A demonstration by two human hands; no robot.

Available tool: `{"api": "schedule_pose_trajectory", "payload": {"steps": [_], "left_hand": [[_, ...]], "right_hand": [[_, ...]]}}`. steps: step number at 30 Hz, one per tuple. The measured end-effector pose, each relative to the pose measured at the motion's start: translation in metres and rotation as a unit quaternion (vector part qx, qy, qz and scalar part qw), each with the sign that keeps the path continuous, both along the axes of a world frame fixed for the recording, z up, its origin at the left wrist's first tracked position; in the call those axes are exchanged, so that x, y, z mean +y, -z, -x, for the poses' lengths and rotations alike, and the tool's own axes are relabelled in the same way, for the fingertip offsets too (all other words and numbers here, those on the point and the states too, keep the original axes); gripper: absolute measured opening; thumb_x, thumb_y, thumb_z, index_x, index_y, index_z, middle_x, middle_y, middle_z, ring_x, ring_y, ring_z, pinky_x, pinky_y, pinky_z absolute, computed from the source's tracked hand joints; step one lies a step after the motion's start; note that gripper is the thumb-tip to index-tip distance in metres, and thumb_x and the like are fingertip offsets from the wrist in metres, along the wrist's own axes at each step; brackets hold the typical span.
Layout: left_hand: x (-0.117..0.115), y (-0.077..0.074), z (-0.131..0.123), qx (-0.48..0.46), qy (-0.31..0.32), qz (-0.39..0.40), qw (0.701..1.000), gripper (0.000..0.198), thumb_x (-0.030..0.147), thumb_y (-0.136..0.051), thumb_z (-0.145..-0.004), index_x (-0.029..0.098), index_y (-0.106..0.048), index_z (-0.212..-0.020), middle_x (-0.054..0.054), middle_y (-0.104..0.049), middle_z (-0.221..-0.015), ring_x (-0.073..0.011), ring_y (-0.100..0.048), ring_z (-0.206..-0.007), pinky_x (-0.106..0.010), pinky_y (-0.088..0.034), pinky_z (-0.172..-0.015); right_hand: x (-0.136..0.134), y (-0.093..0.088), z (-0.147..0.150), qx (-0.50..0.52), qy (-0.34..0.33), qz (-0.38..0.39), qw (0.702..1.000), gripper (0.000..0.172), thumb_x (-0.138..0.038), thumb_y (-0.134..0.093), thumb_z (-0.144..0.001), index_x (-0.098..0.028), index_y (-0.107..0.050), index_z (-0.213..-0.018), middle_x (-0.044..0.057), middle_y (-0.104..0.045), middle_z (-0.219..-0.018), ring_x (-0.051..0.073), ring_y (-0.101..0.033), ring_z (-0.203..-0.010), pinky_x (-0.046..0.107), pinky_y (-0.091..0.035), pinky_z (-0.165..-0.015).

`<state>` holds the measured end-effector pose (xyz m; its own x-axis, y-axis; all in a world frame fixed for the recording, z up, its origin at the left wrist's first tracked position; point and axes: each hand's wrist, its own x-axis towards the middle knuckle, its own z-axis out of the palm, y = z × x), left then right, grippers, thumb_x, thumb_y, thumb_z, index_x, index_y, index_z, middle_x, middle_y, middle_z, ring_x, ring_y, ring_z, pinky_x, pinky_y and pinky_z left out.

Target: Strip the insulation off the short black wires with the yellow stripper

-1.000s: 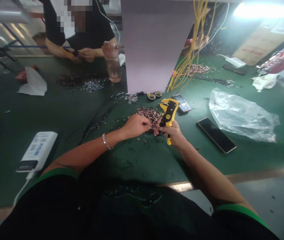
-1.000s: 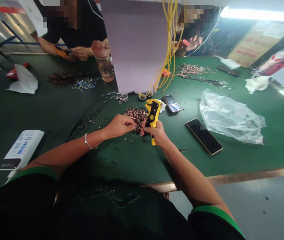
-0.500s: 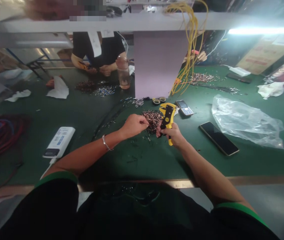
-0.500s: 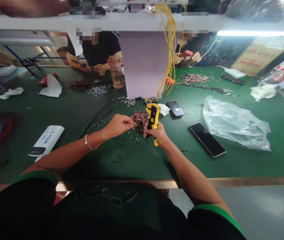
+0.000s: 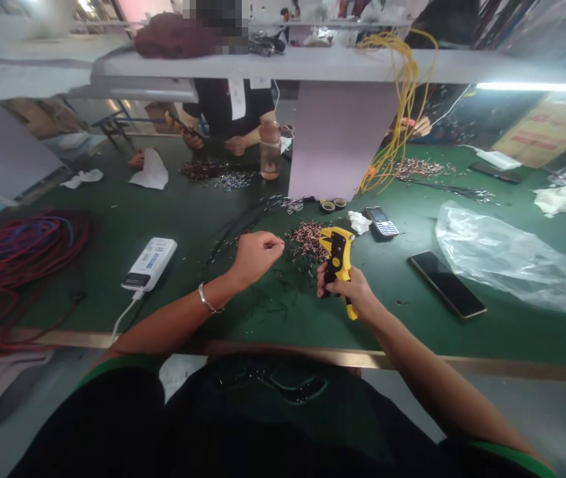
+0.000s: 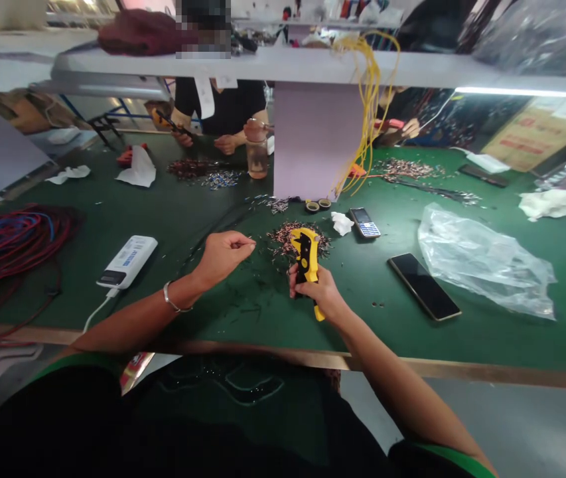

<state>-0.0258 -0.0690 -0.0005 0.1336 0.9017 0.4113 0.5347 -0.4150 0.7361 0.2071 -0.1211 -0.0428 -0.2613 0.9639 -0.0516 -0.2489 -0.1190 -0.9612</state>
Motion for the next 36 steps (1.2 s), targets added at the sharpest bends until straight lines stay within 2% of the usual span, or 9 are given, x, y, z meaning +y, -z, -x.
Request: {"api": "schedule_pose_trajectory", "payload": {"steps": [5, 10, 17, 24, 28, 31, 36], "left_hand": [[-0.004, 0.004, -0.009, 0.004, -0.021, -0.069, 0.997, 0.014, 0.013, -0.061, -0.074, 0.018, -0.073, -0.07, -0.002, -0.074, -0.068, -0.0136, -0.064, -0.061, -0.025, -0.048, -0.059], [-0.006, 0.01, -0.02, 0.03, -0.009, -0.116, 0.993, 0.016, 0.013, -0.058, -0.075, 0.019, -0.067, -0.063, 0.0, -0.067, -0.06, -0.012, -0.06, -0.058, -0.024, -0.045, -0.058], [-0.015, 0.023, -0.034, 0.058, 0.016, -0.124, 0.99, 0.02, 0.011, -0.054, -0.076, 0.018, -0.064, -0.06, 0.001, -0.061, -0.056, -0.0112, -0.054, -0.052, -0.024, -0.039, -0.053], [-0.021, 0.023, -0.037, 0.072, 0.022, -0.109, 0.991, 0.017, 0.012, -0.054, -0.074, 0.019, -0.062, -0.06, 0.001, -0.063, -0.058, -0.0105, -0.053, -0.053, -0.024, -0.04, -0.054], [-0.026, 0.023, -0.036, 0.058, 0.035, -0.093, 0.993, 0.018, 0.012, -0.054, -0.074, 0.019, -0.063, -0.06, 0.001, -0.063, -0.058, -0.0103, -0.052, -0.052, -0.024, -0.039, -0.052], [-0.029, 0.022, -0.035, 0.028, 0.061, -0.065, 0.996, 0.019, 0.012, -0.054, -0.077, 0.018, -0.067, -0.065, 0.0, -0.066, -0.062, -0.0108, -0.055, -0.055, -0.024, -0.041, -0.053], [-0.03, 0.014, -0.031, -0.011, 0.115, 0.007, 0.993, 0.018, 0.016, -0.056, -0.083, 0.019, -0.073, -0.078, 0.001, -0.067, -0.064, -0.0105, -0.058, -0.056, -0.023, -0.043, -0.053]], "right_hand": [[-0.004, 0.003, 0.012, -0.002, 0.022, 0.005, 1.0, 0.032, -0.017, -0.071, -0.06, -0.018, -0.065, -0.092, 0.0, -0.068, -0.072, 0.017, -0.063, -0.059, 0.035, -0.049, -0.061], [0.003, 0.012, 0.021, 0.002, 0.031, 0.001, 1.0, 0.033, -0.018, -0.07, -0.061, -0.018, -0.065, -0.093, 0.0, -0.068, -0.072, 0.017, -0.062, -0.058, 0.034, -0.049, -0.061], [-0.001, 0.011, 0.019, 0.017, 0.034, 0.012, 0.999, 0.034, -0.017, -0.069, -0.061, -0.018, -0.065, -0.095, 0.0, -0.068, -0.075, 0.017, -0.063, -0.06, 0.035, -0.049, -0.063], [0.0, 0.016, 0.022, -0.007, 0.031, 0.005, 0.999, 0.036, -0.019, -0.07, -0.062, -0.019, -0.065, -0.098, 0.001, -0.069, -0.079, 0.018, -0.063, -0.064, 0.036, -0.051, -0.066], [0.001, 0.014, 0.028, -0.058, 0.04, -0.016, 0.997, 0.034, -0.023, -0.07, -0.063, -0.021, -0.064, -0.096, 0.001, -0.069, -0.078, 0.02, -0.062, -0.067, 0.038, -0.052, -0.069], [0.0, 0.011, 0.03, -0.129, 0.088, -0.062, 0.986, 0.03, -0.023, -0.069, -0.064, -0.022, -0.063, -0.093, 0.001, -0.068, -0.078, 0.021, -0.062, -0.071, 0.038, -0.051, -0.071], [-0.003, 0.014, 0.029, -0.288, 0.156, -0.176, 0.928, 0.027, -0.018, -0.063, -0.068, -0.025, -0.058, -0.093, 0.003, -0.065, -0.08, 0.023, -0.059, -0.071, 0.04, -0.05, -0.071]]}}
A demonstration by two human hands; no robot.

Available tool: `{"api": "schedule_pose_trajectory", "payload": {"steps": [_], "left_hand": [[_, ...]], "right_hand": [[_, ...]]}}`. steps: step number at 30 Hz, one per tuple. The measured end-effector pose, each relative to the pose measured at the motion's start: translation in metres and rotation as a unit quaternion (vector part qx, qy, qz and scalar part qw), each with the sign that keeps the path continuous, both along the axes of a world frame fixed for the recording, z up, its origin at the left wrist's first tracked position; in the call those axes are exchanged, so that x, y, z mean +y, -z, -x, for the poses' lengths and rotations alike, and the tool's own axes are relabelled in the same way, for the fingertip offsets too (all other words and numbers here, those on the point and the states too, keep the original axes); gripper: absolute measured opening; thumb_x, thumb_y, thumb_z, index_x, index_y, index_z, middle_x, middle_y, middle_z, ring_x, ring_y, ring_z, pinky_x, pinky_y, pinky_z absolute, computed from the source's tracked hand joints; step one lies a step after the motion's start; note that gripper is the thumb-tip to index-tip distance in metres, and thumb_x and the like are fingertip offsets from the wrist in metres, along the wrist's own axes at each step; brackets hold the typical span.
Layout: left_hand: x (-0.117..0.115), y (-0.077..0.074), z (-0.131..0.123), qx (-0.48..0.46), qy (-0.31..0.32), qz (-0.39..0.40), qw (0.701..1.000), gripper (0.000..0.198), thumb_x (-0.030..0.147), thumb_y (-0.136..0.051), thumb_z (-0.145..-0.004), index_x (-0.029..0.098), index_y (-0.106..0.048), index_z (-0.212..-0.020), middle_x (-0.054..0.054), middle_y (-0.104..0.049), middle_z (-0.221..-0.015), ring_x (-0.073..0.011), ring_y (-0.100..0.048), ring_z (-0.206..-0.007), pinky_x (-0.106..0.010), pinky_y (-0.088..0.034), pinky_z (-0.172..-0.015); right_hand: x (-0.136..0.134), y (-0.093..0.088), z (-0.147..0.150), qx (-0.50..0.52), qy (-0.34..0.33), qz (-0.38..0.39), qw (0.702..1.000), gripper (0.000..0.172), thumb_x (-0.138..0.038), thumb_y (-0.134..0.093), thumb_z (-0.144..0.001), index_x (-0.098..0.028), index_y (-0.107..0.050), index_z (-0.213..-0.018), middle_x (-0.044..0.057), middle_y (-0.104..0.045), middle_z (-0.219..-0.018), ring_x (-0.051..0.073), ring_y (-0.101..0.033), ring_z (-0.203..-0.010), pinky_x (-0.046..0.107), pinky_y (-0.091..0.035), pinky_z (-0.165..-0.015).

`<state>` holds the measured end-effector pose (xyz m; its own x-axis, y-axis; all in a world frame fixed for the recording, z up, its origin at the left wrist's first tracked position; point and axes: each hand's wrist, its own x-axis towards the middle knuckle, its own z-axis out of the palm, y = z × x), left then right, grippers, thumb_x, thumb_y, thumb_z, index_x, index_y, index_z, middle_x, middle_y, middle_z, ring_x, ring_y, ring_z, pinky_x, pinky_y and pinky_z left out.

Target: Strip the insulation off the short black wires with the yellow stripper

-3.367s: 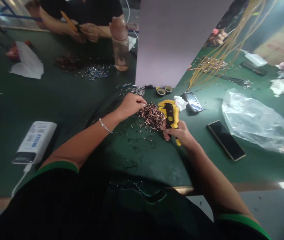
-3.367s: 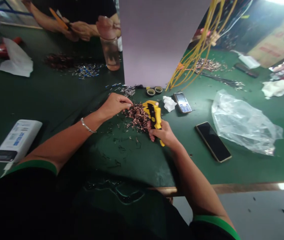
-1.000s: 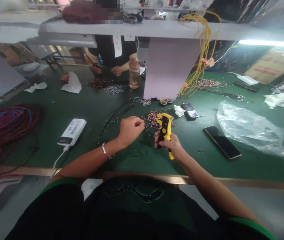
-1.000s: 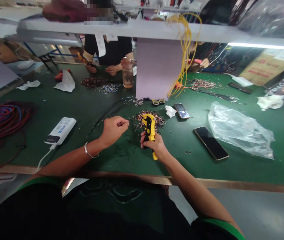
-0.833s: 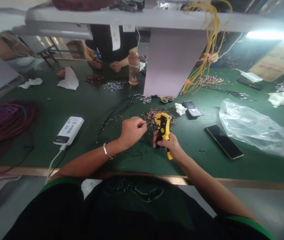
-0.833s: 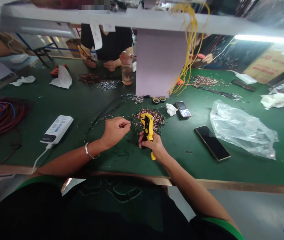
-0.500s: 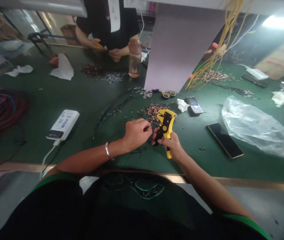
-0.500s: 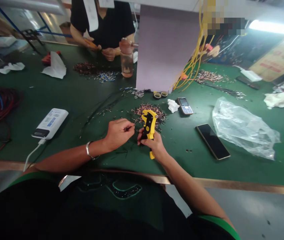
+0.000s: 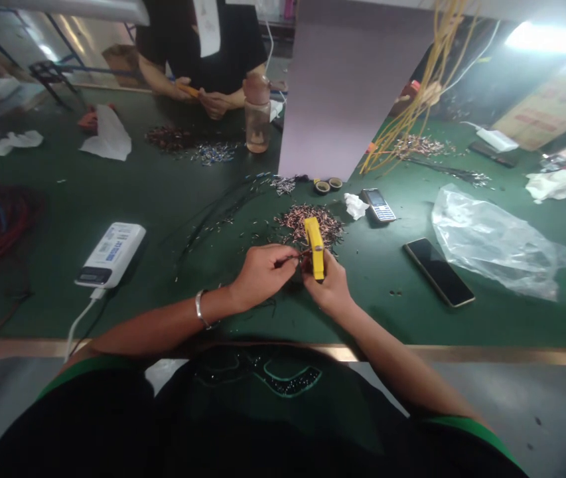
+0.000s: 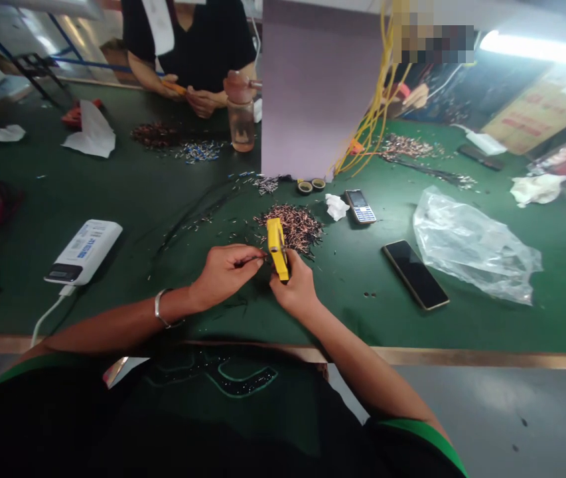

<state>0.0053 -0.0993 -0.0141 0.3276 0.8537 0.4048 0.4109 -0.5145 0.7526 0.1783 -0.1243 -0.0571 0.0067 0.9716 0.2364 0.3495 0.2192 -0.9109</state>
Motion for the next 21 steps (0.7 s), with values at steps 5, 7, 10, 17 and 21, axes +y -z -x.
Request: {"api": "schedule_pose_trajectory", "payload": {"steps": [5, 7, 10, 17, 21], "left_hand": [[0.0022, -0.005, 0.0021, -0.007, 0.037, 0.022, 0.999, 0.018, 0.015, -0.057, -0.083, 0.02, -0.072, -0.074, 0.003, -0.07, -0.065, -0.01, -0.06, -0.058, -0.021, -0.046, -0.055], [0.0027, -0.004, 0.0021, -0.005, 0.038, 0.023, 0.999, 0.018, 0.014, -0.059, -0.082, 0.02, -0.072, -0.072, 0.003, -0.07, -0.066, -0.0098, -0.061, -0.058, -0.021, -0.046, -0.054], [0.003, -0.0018, 0.0022, 0.003, 0.038, 0.031, 0.999, 0.016, 0.014, -0.06, -0.081, 0.019, -0.075, -0.078, 0.003, -0.071, -0.067, -0.0102, -0.062, -0.059, -0.02, -0.046, -0.054], [0.0028, -0.0028, 0.0031, 0.026, 0.039, 0.013, 0.999, 0.016, 0.017, -0.061, -0.083, 0.018, -0.073, -0.073, 0.003, -0.068, -0.062, -0.0098, -0.061, -0.058, -0.018, -0.045, -0.052], [0.001, -0.0041, 0.0019, 0.026, 0.047, -0.03, 0.998, 0.021, 0.014, -0.059, -0.083, 0.018, -0.067, -0.064, 0.003, -0.065, -0.059, -0.0078, -0.059, -0.055, -0.017, -0.044, -0.051]], "right_hand": [[-0.0026, 0.0072, -0.0023, -0.12, 0.028, -0.107, 0.987, 0.045, -0.016, -0.059, -0.065, -0.024, -0.053, -0.109, 0.01, -0.065, -0.094, 0.03, -0.062, -0.087, 0.045, -0.051, -0.079], [-0.0034, 0.0087, -0.0025, -0.136, 0.027, -0.134, 0.981, 0.048, -0.016, -0.058, -0.064, -0.023, -0.052, -0.112, 0.011, -0.064, -0.095, 0.031, -0.062, -0.089, 0.047, -0.051, -0.08], [-0.0043, 0.0099, -0.0031, -0.153, 0.021, -0.161, 0.975, 0.05, -0.018, -0.058, -0.066, -0.021, -0.05, -0.115, 0.013, -0.064, -0.097, 0.032, -0.062, -0.091, 0.047, -0.052, -0.08], [-0.0052, 0.0112, -0.0041, -0.183, 0.034, -0.21, 0.96, 0.043, -0.019, -0.054, -0.069, -0.019, -0.049, -0.111, 0.011, -0.064, -0.092, 0.028, -0.064, -0.084, 0.042, -0.055, -0.072], [-0.0062, 0.0096, -0.0039, -0.191, 0.042, -0.211, 0.958, 0.04, -0.018, -0.052, -0.069, -0.02, -0.048, -0.108, 0.009, -0.065, -0.088, 0.026, -0.064, -0.078, 0.039, -0.055, -0.068]]}}
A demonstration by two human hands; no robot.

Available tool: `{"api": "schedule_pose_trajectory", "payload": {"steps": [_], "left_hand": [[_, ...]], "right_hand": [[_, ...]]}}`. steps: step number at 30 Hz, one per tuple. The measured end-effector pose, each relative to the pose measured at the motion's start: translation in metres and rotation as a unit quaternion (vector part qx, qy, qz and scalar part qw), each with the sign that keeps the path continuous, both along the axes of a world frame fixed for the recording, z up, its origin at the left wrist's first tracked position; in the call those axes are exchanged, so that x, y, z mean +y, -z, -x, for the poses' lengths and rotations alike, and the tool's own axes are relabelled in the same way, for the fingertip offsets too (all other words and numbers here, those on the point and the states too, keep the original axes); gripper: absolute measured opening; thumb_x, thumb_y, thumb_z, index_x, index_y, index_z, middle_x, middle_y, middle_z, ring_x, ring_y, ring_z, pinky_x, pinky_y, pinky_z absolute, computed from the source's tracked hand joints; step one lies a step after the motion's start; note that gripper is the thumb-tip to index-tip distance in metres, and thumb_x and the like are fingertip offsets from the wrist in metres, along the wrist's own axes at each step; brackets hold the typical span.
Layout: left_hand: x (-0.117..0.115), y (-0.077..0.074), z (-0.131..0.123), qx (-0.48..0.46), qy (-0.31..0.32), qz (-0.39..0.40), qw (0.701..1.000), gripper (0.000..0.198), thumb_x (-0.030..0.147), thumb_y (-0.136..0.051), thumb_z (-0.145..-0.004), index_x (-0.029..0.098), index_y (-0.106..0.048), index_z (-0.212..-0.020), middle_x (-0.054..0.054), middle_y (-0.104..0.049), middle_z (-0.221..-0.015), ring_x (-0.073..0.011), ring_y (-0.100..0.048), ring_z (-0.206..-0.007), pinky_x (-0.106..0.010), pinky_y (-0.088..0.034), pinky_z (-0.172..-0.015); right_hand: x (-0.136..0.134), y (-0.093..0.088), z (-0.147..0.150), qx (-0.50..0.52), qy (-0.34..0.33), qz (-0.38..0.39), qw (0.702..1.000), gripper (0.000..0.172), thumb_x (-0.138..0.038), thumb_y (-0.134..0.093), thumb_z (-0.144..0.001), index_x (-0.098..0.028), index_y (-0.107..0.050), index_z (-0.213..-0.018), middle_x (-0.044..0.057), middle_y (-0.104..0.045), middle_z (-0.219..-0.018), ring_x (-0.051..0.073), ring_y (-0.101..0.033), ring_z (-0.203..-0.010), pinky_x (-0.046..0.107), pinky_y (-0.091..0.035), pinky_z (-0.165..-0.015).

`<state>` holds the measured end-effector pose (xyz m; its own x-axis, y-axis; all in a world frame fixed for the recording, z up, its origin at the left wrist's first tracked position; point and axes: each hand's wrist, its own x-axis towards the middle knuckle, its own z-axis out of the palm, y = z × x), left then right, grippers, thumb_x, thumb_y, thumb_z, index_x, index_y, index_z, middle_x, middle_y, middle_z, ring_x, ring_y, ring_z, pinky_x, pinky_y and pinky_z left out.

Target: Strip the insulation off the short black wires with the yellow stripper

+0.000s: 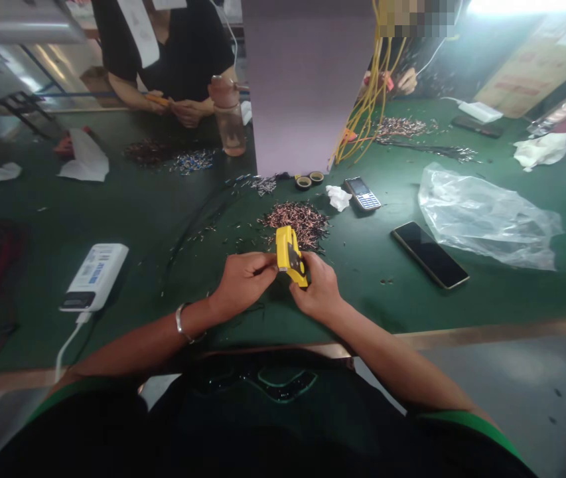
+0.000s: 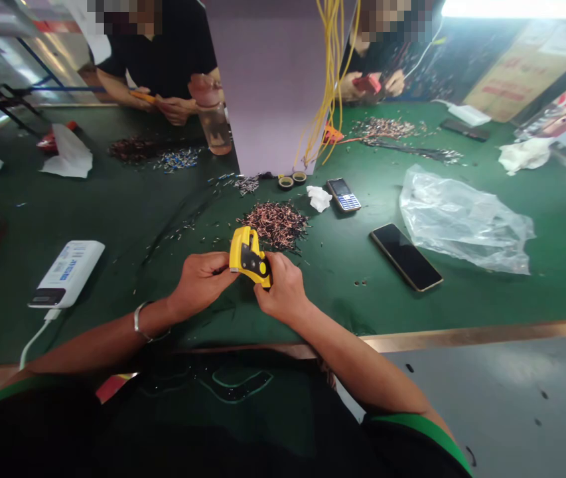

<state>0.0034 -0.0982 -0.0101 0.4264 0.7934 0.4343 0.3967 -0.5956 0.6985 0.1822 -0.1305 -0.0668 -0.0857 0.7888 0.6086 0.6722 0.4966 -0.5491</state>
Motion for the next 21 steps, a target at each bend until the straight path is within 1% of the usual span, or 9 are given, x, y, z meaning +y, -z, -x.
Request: {"api": "schedule_pose_trajectory", "payload": {"steps": [5, 9, 15, 19, 21], "left_hand": [[-0.0022, -0.0001, -0.0011, -0.01, 0.013, -0.033, 0.999, 0.025, 0.012, -0.057, -0.083, 0.017, -0.06, -0.059, 0.004, -0.062, -0.056, -0.0054, -0.053, -0.049, -0.016, -0.039, -0.047], [-0.0032, -0.0014, -0.0012, -0.014, 0.016, -0.042, 0.999, 0.028, 0.011, -0.057, -0.082, 0.016, -0.054, -0.054, 0.004, -0.06, -0.055, -0.0049, -0.051, -0.048, -0.016, -0.037, -0.045], [-0.0046, -0.0041, -0.0011, -0.012, 0.023, -0.051, 0.998, 0.025, 0.011, -0.057, -0.082, 0.016, -0.059, -0.057, 0.005, -0.056, -0.053, -0.0053, -0.049, -0.047, -0.016, -0.034, -0.045], [-0.0038, -0.0039, -0.0002, -0.021, 0.035, -0.054, 0.998, 0.023, 0.01, -0.058, -0.083, 0.016, -0.062, -0.061, 0.004, -0.059, -0.054, -0.0055, -0.05, -0.047, -0.016, -0.035, -0.045], [-0.0033, -0.0039, 0.0004, -0.023, 0.043, -0.056, 0.997, 0.024, 0.01, -0.058, -0.083, 0.016, -0.061, -0.059, 0.004, -0.06, -0.054, -0.0056, -0.051, -0.047, -0.016, -0.036, -0.045]], "right_hand": [[-0.0025, -0.0008, 0.0013, -0.013, 0.013, -0.024, 1.0, 0.033, -0.018, -0.051, -0.071, -0.02, -0.049, -0.104, 0.007, -0.064, -0.08, 0.024, -0.063, -0.07, 0.036, -0.053, -0.064], [-0.0034, -0.0002, 0.0012, -0.028, 0.019, -0.042, 0.999, 0.028, -0.019, -0.051, -0.072, -0.021, -0.048, -0.1, 0.006, -0.063, -0.077, 0.023, -0.062, -0.067, 0.034, -0.051, -0.061], [-0.0043, -0.0004, -0.0021, -0.05, 0.023, -0.044, 0.998, 0.02, -0.02, -0.052, -0.073, -0.022, -0.045, -0.092, 0.002, -0.058, -0.069, 0.021, -0.057, -0.06, 0.032, -0.046, -0.057], [-0.0054, -0.0012, -0.0033, -0.06, 0.01, -0.045, 0.997, 0.017, -0.02, -0.052, -0.074, -0.023, -0.044, -0.089, 0.002, -0.056, -0.068, 0.02, -0.055, -0.059, 0.031, -0.042, -0.055], [-0.006, -0.0014, -0.0032, -0.063, 0.01, -0.045, 0.997, 0.017, -0.02, -0.052, -0.073, -0.023, -0.044, -0.088, 0.001, -0.055, -0.068, 0.02, -0.054, -0.058, 0.031, -0.041, -0.055]]}}
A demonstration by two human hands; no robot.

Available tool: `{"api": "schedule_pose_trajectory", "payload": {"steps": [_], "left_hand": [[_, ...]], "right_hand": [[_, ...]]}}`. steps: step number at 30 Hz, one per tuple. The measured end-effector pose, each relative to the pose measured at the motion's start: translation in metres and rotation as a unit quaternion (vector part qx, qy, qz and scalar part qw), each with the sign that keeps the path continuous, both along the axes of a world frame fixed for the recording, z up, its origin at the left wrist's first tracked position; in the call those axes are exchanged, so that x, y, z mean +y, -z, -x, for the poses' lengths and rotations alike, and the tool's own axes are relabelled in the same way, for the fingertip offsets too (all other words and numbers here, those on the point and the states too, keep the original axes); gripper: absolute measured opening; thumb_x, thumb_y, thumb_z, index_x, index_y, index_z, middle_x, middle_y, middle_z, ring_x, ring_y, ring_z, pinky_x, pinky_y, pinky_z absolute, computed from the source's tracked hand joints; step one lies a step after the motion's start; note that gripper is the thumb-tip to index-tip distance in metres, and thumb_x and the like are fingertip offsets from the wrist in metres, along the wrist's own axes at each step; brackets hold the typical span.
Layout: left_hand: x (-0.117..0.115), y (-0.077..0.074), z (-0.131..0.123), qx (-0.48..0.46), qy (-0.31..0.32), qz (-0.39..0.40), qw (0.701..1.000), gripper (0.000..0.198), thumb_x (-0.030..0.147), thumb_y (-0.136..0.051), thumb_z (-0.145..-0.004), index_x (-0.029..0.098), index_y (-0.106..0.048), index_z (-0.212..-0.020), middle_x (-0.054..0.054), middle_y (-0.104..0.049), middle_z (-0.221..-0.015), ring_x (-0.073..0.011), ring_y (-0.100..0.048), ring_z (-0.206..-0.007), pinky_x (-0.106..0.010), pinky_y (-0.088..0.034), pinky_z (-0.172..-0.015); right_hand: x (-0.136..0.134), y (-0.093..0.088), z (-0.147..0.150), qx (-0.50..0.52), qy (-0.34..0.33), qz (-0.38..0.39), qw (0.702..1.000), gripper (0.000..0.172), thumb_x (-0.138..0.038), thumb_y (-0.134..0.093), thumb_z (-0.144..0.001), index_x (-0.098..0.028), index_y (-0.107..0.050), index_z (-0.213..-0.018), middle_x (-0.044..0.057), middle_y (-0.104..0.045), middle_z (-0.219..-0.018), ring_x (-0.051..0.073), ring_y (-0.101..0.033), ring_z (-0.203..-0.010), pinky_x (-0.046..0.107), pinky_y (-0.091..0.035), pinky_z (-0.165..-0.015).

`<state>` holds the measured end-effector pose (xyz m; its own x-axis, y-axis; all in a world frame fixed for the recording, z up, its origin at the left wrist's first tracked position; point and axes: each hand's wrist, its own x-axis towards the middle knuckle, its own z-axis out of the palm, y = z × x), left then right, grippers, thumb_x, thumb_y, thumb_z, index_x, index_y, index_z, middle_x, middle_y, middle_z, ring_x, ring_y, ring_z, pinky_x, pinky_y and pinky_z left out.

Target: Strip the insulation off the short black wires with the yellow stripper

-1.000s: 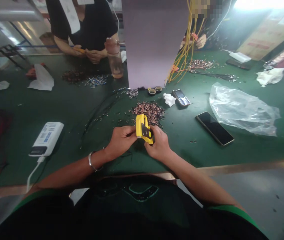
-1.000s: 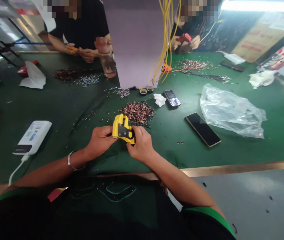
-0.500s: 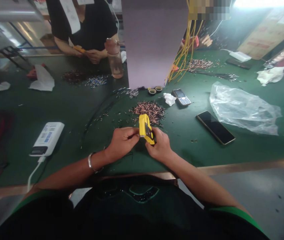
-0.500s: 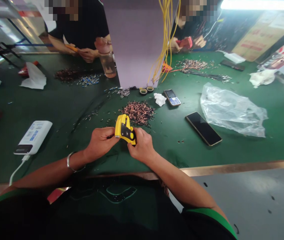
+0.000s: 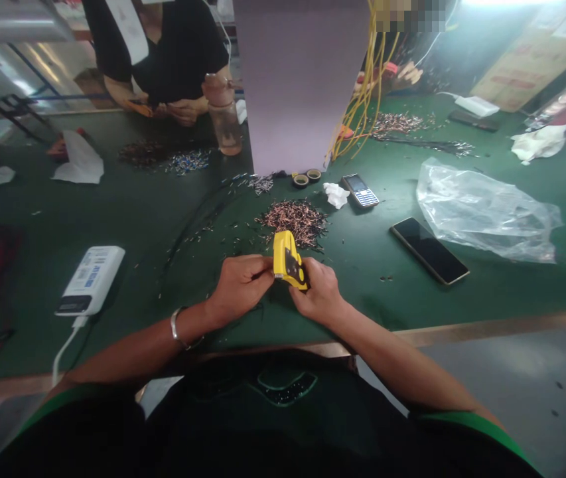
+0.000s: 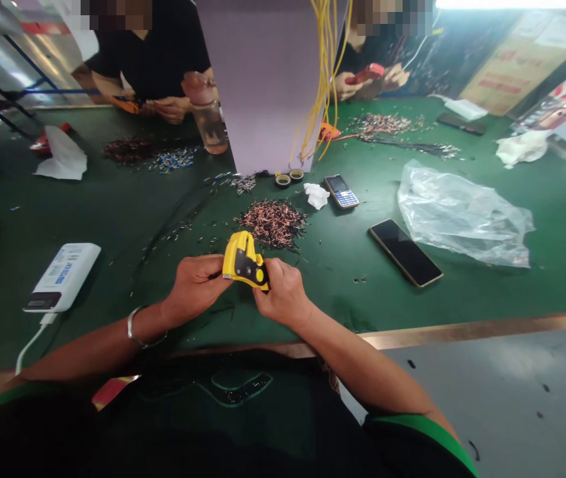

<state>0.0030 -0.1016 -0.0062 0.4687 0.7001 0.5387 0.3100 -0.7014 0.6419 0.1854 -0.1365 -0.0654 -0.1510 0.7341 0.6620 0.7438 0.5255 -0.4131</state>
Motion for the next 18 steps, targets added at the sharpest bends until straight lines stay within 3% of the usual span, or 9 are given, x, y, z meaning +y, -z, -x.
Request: {"api": "schedule_pose_trajectory", "payload": {"steps": [11, 18], "left_hand": [[-0.0004, -0.0004, 0.0, 0.008, 0.0, -0.017, 1.0, 0.03, 0.008, -0.058, -0.083, 0.017, -0.054, -0.055, 0.005, -0.054, -0.051, -0.005, -0.048, -0.046, -0.017, -0.034, -0.044], [-0.0009, -0.0031, -0.0009, 0.019, -0.005, -0.018, 1.0, 0.026, 0.009, -0.058, -0.084, 0.017, -0.058, -0.06, 0.005, -0.055, -0.051, -0.0051, -0.049, -0.047, -0.017, -0.034, -0.044]], "right_hand": [[-0.0005, 0.0022, 0.001, 0.009, 0.009, 0.012, 1.0, 0.012, -0.021, -0.051, -0.074, -0.024, -0.041, -0.079, -0.002, -0.049, -0.059, 0.017, -0.049, -0.052, 0.029, -0.037, -0.053], [0.002, -0.0009, -0.0014, 0.025, -0.005, 0.018, 1.0, 0.008, -0.024, -0.053, -0.077, -0.023, -0.045, -0.078, -0.003, -0.05, -0.056, 0.016, -0.048, -0.049, 0.028, -0.034, -0.05]]}}
